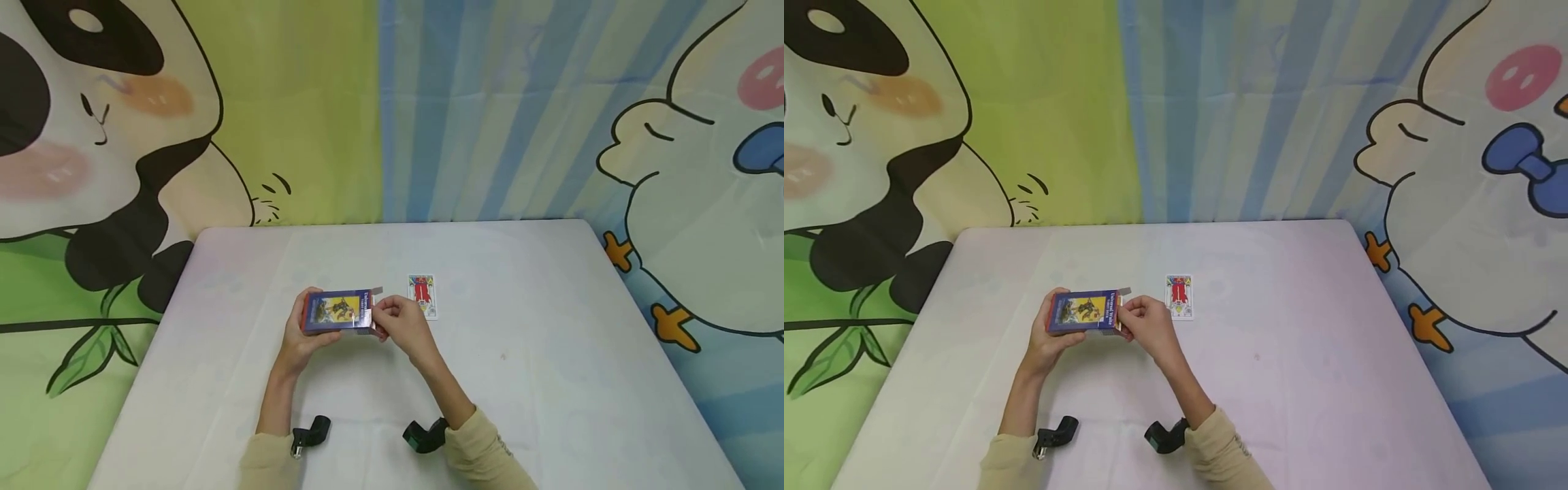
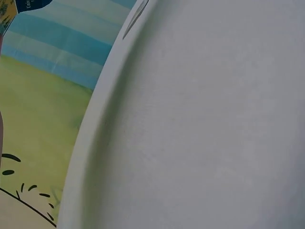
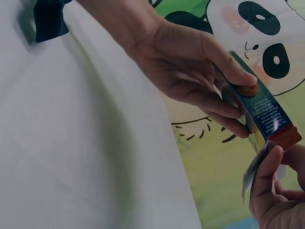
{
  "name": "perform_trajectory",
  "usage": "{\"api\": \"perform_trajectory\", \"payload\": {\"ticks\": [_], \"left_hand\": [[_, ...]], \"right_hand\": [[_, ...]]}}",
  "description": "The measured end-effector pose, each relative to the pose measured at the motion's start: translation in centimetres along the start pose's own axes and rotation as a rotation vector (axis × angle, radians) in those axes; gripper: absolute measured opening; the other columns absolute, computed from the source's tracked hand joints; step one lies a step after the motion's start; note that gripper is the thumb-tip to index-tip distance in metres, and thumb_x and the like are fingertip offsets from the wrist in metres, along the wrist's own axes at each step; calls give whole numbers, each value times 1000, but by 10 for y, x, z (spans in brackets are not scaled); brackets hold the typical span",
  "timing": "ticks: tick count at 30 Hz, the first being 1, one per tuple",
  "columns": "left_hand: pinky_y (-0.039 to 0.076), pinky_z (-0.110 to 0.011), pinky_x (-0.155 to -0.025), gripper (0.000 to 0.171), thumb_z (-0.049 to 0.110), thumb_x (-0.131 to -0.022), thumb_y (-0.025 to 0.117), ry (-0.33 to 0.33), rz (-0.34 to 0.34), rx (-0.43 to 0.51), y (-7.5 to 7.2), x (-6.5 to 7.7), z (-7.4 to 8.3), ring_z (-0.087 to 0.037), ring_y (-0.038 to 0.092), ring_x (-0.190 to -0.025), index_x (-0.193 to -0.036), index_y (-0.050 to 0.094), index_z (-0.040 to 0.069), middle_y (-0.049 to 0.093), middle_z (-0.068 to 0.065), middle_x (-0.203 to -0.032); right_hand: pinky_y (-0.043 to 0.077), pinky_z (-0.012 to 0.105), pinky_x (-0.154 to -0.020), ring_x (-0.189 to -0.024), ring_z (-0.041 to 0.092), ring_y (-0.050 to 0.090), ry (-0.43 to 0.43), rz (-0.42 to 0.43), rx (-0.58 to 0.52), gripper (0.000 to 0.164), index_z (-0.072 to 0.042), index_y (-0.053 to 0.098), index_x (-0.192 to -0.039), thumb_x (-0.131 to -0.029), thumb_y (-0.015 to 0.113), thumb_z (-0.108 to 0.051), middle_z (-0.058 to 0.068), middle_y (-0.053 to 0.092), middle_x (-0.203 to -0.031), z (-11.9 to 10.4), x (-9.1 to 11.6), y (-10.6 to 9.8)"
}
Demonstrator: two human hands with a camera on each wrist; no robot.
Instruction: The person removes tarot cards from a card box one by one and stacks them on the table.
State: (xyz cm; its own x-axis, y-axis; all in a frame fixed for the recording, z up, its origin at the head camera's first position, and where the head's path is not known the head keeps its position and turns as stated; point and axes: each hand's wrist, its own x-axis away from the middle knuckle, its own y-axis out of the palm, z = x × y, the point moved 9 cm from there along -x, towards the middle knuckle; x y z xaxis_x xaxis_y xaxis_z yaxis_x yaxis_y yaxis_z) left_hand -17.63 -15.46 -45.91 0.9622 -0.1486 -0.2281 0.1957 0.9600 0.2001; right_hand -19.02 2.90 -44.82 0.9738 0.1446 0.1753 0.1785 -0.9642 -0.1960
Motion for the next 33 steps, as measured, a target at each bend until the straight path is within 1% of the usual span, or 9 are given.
{"api": "perform_trajectory", "payload": {"ticks": [3, 6, 10, 14, 17, 20, 24, 29, 33], "left_hand": [[52, -18, -84, 85, -17, -68, 73, -32, 0, 5, -1, 3, -5, -8, 54, -106, -139, 30, 1, 52, 3, -121], [52, -19, -84, 88, -15, -69, 75, -47, -3, -3, 0, -1, -7, -8, 54, -106, -141, 25, -3, 51, 3, -123], [51, -20, -86, 88, -12, -69, 76, -55, -1, -22, 0, -5, -9, -9, 53, -108, -141, 27, -1, 51, 4, -122], [52, -20, -85, 88, -13, -68, 76, -58, -1, -14, 1, -5, -9, -9, 54, -107, -141, 28, 0, 52, 3, -122], [52, -21, -85, 87, -13, -68, 76, -61, -2, -14, 3, -5, -10, -10, 54, -107, -140, 30, 3, 52, 4, -122], [51, -20, -87, 84, -12, -69, 76, -56, 4, -22, 3, -5, -10, -9, 53, -108, -138, 35, 11, 52, 4, -122], [51, -20, -86, 83, -11, -69, 76, -42, 5, -16, 3, -5, -7, -9, 54, -107, -136, 37, 15, 52, 3, -121], [50, -20, -87, 83, -12, -69, 76, -34, 11, -8, 3, -2, -5, -8, 55, -106, -138, 34, 9, 53, 3, -121], [52, -20, -86, 83, -13, -69, 75, -34, 19, 4, 2, -3, -2, -9, 56, -106, -138, 34, 9, 54, 2, -120]], "right_hand": [[51, 21, -52, -55, 12, 55, 28, -5, -28, 20, 3, 63, -96, -92, 63, -16, 9, 65, -73, 6, 3, 1], [51, 21, -52, -55, 12, 55, 29, 11, -42, 18, 2, 63, -96, -92, 63, -15, 8, 65, -73, 5, 1, -3], [52, 24, -54, -56, 12, 54, 36, 10, -47, 17, 1, 63, -97, -92, 62, -15, 6, 64, -71, 6, -2, -6], [52, 27, -58, -58, 12, 54, 70, -16, -86, 18, 1, 63, -98, -93, 61, -16, 3, 62, -69, 13, -6, -5], [50, 27, -60, -59, 12, 54, 89, -42, -123, 21, 3, 62, -101, -95, 59, -17, 1, 61, -68, 12, -4, -5], [50, 27, -61, -59, 12, 54, 85, -66, -155, 24, 4, 61, -103, -96, 58, -19, 0, 61, -68, 11, -4, -4], [50, 26, -62, -59, 13, 55, 80, -77, -169, 26, 4, 60, -105, -98, 56, -21, 5, 66, -74, 13, -5, -4], [52, 21, -59, -59, 12, 60, 95, -61, -191, 23, 2, 50, -107, -101, 46, -20, 19, 70, -93, 15, -4, -6], [55, 25, -58, -57, 12, 61, 102, -46, -230, 18, -2, 43, -106, -100, 42, -18, 21, 67, -94, 16, -5, -8]]}}
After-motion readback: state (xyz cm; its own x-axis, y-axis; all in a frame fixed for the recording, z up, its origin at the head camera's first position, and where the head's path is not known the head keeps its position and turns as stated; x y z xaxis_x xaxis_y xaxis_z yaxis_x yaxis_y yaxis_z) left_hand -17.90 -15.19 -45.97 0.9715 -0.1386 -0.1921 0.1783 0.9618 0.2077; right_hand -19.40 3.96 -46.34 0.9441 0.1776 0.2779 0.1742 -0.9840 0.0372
